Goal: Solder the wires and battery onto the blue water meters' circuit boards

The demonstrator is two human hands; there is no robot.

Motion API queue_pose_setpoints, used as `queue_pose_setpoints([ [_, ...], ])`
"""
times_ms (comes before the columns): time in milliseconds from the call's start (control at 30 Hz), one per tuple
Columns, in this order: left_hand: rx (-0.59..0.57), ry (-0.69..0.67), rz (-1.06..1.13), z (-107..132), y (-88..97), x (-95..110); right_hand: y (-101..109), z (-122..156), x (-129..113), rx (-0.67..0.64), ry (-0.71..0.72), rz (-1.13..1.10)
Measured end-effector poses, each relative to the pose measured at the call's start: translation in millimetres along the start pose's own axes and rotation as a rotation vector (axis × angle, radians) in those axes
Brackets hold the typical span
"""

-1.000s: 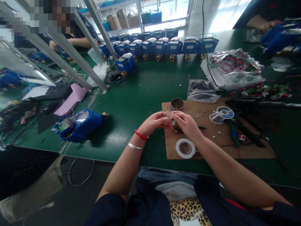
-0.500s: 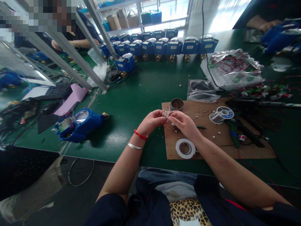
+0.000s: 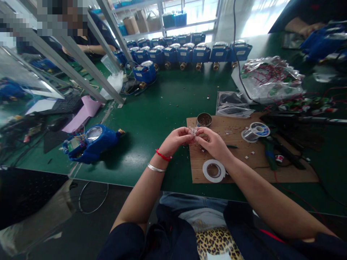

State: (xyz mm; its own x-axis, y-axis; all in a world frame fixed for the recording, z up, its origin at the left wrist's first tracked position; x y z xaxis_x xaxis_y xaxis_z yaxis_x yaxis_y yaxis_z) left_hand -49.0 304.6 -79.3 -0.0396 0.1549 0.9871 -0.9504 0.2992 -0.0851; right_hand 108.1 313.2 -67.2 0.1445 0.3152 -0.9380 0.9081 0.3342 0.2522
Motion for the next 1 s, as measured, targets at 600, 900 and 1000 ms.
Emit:
queue_pose_setpoints([
  [600,0.057,-0.047,-0.027,1.0,-0.6,4.2,5.7,0.7,6.0,0.075,-0.128,0.015],
  [900,0.056,-0.061,-0.188,1.3,4.7,5.9,-0.7,2.8,-0.7,-0.038,-0.143,-0.101],
  [1000,0.431,-0.274,-0.214,9.0,24.3,22.1,4.3,3.0,-2.0,0.033,-0.131,-0.105],
])
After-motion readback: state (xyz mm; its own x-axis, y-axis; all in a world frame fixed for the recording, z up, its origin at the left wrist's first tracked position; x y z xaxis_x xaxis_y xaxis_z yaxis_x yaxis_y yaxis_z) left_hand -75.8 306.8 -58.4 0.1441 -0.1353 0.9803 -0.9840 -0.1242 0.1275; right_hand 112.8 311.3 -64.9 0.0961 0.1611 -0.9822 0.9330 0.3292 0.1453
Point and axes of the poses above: each hand's wrist, its own z-axis away from the middle knuckle, its own y-axis out of the back of the hand, x = y × z, the point moved 4 cm from there along -z, towards the middle knuckle, and after that the axes turned 7 degrees about -z, right-handed, at the moved point
